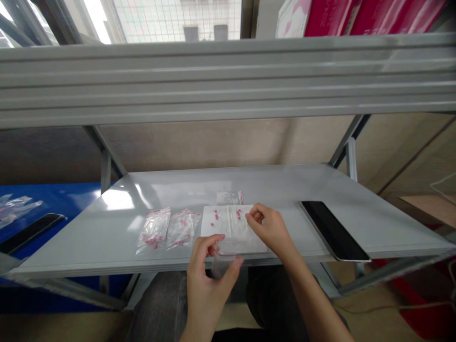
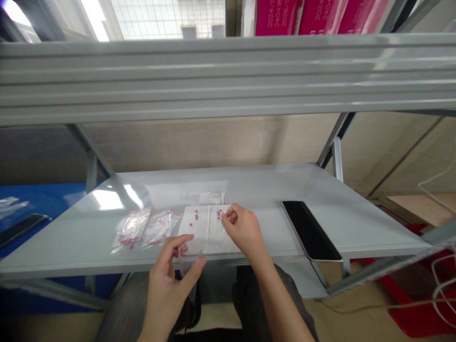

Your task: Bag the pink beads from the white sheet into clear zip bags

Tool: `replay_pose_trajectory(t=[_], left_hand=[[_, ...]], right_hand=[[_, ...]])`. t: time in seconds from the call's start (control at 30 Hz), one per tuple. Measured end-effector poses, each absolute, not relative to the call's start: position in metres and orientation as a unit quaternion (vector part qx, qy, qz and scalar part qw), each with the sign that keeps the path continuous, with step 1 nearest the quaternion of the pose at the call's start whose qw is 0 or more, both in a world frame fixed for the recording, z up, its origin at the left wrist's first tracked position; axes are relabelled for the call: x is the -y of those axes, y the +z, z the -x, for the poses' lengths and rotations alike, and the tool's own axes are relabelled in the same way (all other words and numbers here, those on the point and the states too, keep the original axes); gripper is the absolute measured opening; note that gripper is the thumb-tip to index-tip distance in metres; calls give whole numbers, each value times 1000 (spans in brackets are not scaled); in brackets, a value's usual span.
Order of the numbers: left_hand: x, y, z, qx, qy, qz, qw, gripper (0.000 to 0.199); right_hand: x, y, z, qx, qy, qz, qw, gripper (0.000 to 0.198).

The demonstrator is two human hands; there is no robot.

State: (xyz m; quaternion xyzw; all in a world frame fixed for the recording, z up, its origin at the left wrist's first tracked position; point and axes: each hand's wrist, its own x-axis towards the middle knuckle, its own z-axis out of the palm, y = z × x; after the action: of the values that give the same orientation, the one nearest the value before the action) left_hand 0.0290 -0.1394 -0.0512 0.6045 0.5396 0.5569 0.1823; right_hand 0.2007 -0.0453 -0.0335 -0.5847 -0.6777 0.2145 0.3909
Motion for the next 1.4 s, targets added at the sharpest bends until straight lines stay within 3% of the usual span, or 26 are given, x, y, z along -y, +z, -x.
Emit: replay_pose_trajectory(t=[0.23, 0.37, 0.6, 0.67, 0.83, 0.97, 1.13, 1.3, 1.4], left_hand=[[139, -52, -37, -547, 535, -631, 126, 36], [137, -52, -36, -538, 536, -635, 143, 33], [136, -56, -35, -544, 525, -601, 259, 35], [134, -59, -35, -537, 529, -586, 296, 36], [129, -63, -33, -513, 539, -568, 350, 36], [129, -63, -33, -507, 540, -564, 364, 36], [130, -63, -33, -512, 548, -553, 363, 35], [130, -64, -33, -512, 544, -554, 367, 36], [129, -64, -33, -511, 540, -556, 372, 36]], right_hand=[[22, -44, -183, 692, 107, 658, 277, 17], [25, -48, -180, 690, 106, 662, 272, 15], [26, -49, -182, 700, 144, 630, 303, 8], [30, -46, -185, 707, 197, 594, 330, 10], [49, -36, -194, 686, 476, 355, 421, 17], [55, -29, -193, 672, 513, 323, 426, 16], [43, -34, -193, 633, 476, 391, 468, 27], [17, -48, -194, 710, 231, 539, 391, 13], [4, -53, -193, 727, 177, 554, 364, 11]])
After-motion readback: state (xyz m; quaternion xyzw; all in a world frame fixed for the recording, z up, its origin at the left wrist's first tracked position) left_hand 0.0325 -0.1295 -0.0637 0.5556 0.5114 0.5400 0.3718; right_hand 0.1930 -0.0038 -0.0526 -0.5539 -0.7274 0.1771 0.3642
